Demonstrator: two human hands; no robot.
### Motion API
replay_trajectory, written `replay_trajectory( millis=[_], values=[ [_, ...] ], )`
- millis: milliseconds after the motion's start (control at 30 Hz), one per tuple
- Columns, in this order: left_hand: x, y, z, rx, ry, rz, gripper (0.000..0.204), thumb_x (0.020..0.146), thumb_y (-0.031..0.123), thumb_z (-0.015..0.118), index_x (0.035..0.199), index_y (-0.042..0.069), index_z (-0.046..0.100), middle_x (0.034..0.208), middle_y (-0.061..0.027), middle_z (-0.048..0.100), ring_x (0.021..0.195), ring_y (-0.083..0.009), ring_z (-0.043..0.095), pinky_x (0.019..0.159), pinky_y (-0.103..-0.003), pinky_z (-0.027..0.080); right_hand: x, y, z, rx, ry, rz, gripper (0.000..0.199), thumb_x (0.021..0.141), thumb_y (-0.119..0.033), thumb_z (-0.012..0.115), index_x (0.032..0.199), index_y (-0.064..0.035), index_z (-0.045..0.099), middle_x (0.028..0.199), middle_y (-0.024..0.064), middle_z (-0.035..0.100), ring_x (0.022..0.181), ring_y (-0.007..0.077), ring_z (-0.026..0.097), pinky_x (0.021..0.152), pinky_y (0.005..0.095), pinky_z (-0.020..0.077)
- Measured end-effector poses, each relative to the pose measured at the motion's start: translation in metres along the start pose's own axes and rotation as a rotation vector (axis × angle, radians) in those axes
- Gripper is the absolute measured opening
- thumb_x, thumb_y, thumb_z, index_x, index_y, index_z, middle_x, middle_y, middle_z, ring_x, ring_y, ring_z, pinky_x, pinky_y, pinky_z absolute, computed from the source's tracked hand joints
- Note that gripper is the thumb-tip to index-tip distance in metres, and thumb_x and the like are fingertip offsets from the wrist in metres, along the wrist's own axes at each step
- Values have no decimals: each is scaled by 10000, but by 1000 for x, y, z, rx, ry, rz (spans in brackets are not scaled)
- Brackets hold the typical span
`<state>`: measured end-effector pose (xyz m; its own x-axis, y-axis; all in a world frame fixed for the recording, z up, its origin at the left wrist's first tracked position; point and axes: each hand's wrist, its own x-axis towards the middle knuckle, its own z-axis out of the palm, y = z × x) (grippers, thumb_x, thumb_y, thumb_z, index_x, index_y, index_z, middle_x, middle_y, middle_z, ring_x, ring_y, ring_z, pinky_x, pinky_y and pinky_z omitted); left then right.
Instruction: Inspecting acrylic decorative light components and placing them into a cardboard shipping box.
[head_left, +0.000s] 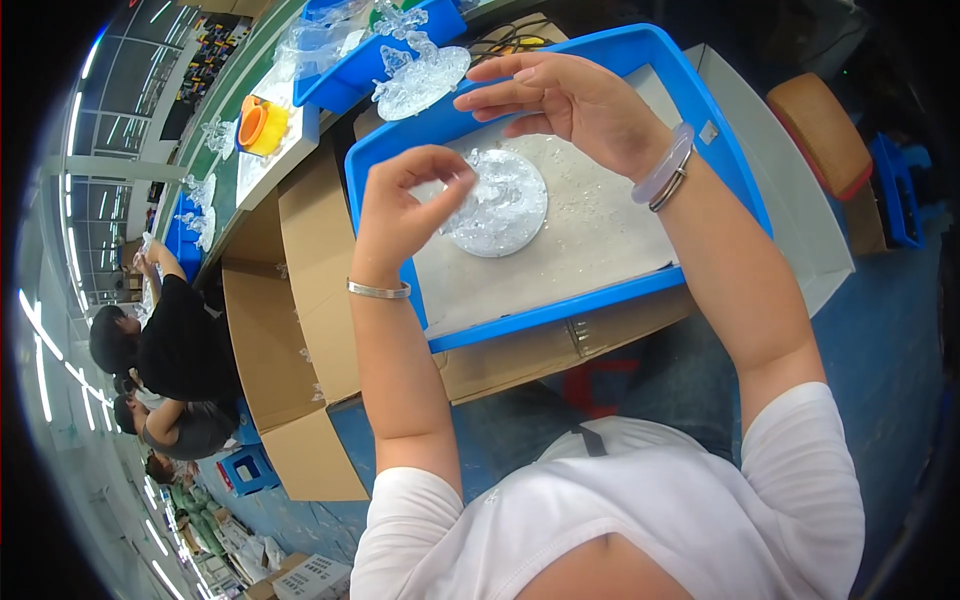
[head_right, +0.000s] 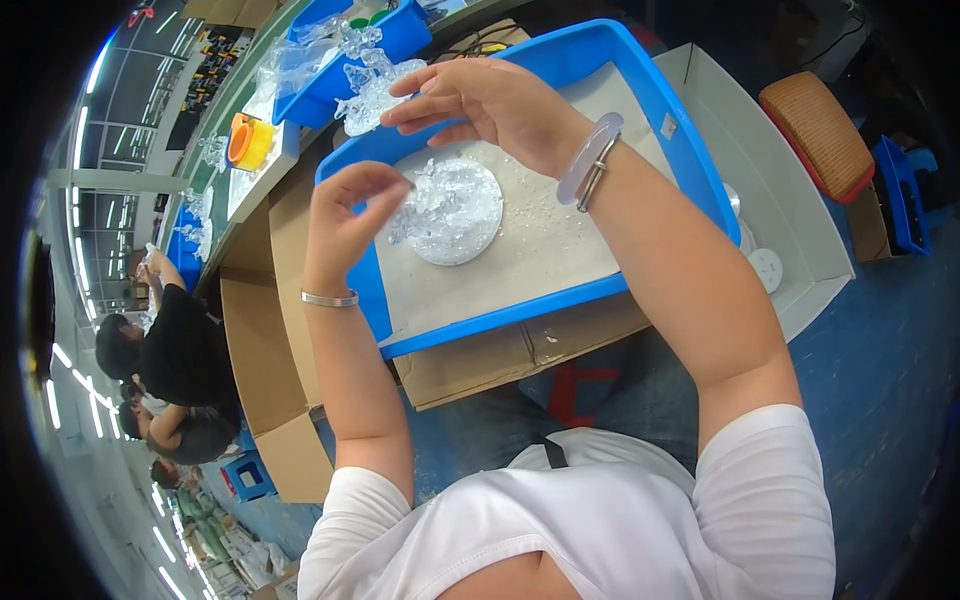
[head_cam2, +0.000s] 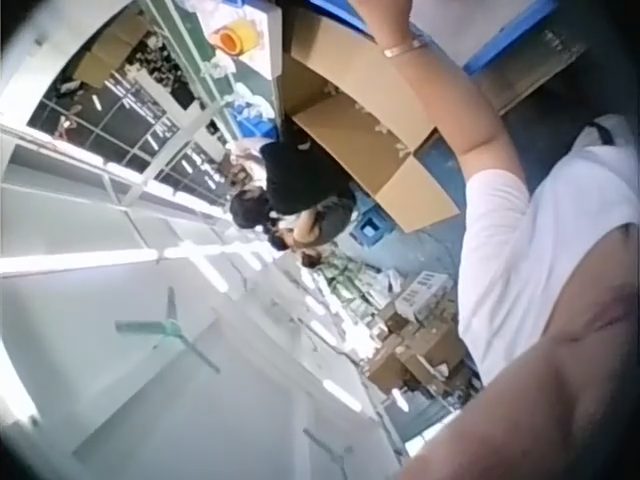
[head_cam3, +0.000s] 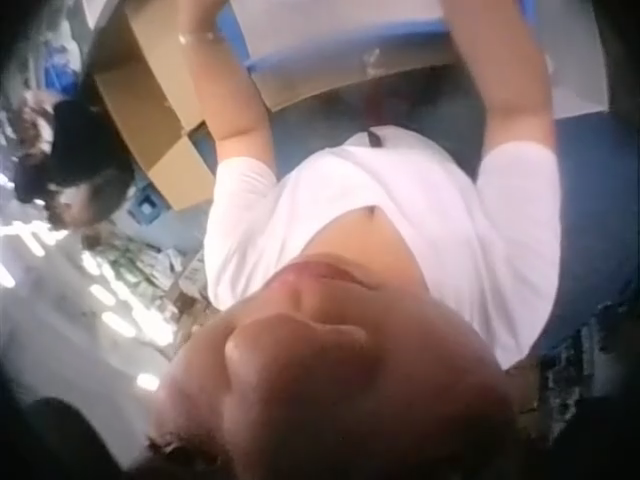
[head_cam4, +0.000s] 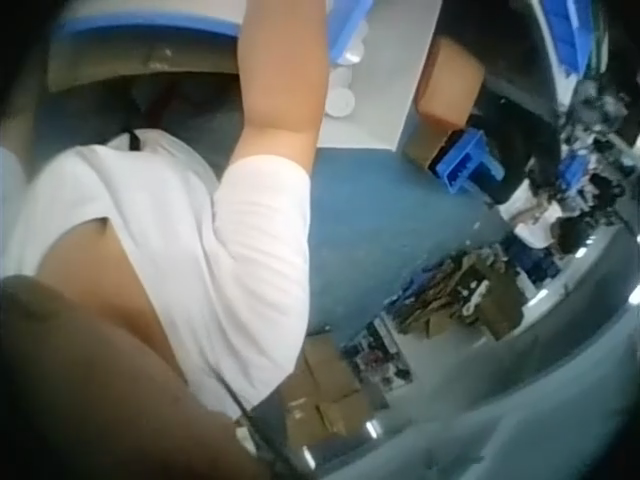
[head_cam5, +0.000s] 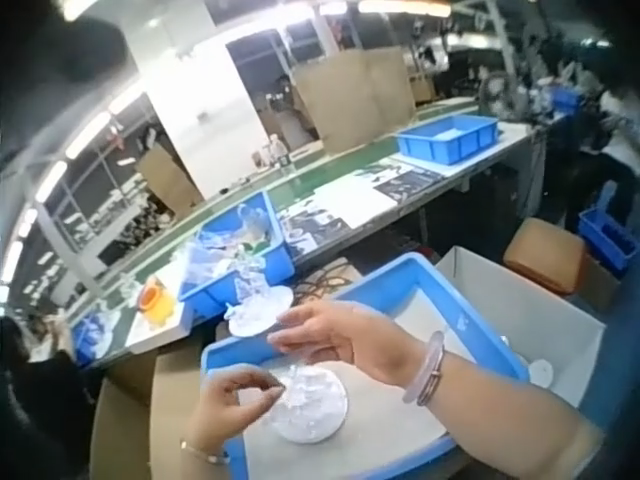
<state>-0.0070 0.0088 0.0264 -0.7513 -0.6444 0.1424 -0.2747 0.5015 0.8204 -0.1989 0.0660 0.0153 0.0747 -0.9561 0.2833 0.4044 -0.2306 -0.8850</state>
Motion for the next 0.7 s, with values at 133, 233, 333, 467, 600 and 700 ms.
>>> replay_trajectory(
  millis=[133,233,333,467,600,700],
  values=[
    [9,-2,3,20,531,165,77,674,42,613,746,29,589,696,-25,576,637,-94,530,581,-204,419,0,5,2,-16,-27,32,458,795,-353,386,1115,-28,421,1014,152,533,966,209,507,810,291,398],
    [13,-5,7,212,550,364,121,642,36,633,760,47,605,729,-47,577,676,-121,533,584,-211,425,0,11,1,-58,-30,65,500,787,-400,386,1124,-31,415,1003,159,537,952,221,515,802,291,405],
    [14,1,11,312,519,401,114,633,38,636,744,49,612,733,-54,584,662,-132,536,592,-217,429,0,11,3,-33,-24,65,522,778,-429,385,1124,-41,421,995,161,540,943,232,521,795,288,411],
    [15,-1,11,332,527,402,97,628,40,635,722,54,618,725,-54,588,654,-142,537,586,-226,428,-2,7,4,39,-30,111,491,752,-356,466,1089,-2,418,982,174,532,955,210,507,829,285,373],
    [15,-3,11,467,535,466,81,626,62,635,706,62,617,702,-41,589,649,-161,539,571,-237,424,-1,10,4,4,-46,114,514,767,-402,419,1112,-21,417,990,170,535,946,211,516,806,275,397],
    [16,-2,14,562,544,494,63,634,82,628,692,67,612,697,-29,589,642,-169,537,564,-243,426,-2,11,0,-29,-50,110,533,779,-434,377,1135,-40,415,1013,166,530,951,214,517,784,266,417]
  ],
)
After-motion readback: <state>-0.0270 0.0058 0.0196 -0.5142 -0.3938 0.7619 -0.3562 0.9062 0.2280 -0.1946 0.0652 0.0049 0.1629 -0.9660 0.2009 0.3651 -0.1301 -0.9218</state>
